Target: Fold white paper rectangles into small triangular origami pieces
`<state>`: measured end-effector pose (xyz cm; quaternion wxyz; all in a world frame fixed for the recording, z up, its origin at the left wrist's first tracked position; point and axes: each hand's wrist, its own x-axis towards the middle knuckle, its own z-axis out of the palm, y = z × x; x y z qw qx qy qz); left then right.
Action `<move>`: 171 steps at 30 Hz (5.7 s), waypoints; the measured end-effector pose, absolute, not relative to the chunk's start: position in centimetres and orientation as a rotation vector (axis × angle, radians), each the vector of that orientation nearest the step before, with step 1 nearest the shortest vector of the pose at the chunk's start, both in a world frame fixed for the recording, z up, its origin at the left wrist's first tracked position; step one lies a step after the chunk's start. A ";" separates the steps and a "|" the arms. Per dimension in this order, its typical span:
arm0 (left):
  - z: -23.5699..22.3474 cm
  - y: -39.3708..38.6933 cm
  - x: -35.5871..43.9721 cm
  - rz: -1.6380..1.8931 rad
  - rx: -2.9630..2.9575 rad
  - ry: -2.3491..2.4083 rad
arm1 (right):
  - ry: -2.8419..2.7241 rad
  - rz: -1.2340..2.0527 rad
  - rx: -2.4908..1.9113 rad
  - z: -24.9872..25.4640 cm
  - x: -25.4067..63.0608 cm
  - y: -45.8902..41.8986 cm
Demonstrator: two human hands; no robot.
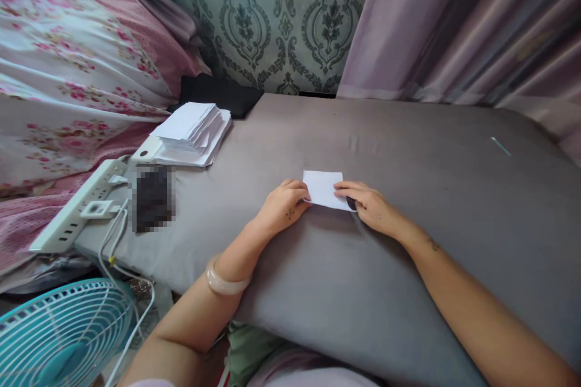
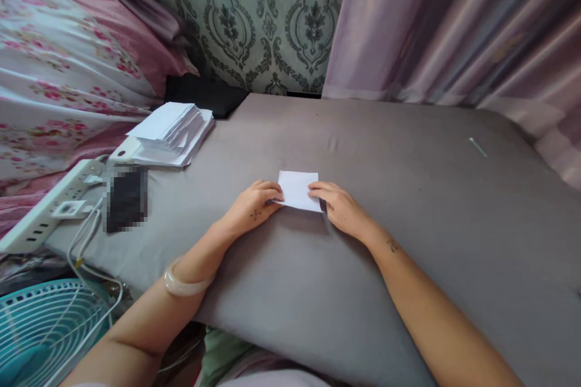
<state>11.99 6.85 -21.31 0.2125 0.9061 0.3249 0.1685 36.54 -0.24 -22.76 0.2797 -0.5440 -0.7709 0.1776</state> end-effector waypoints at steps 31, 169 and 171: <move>-22.4 7.7 14.3 0.580 2.100 1.396 | -1.645 0.069 -1.970 -23.6 33.8 0.6; -22.9 7.0 16.6 0.644 2.176 1.338 | -1.642 0.123 -1.986 -23.4 33.7 0.4; -23.1 7.1 16.7 0.662 2.175 1.347 | -1.646 0.115 -1.998 -23.4 33.7 0.5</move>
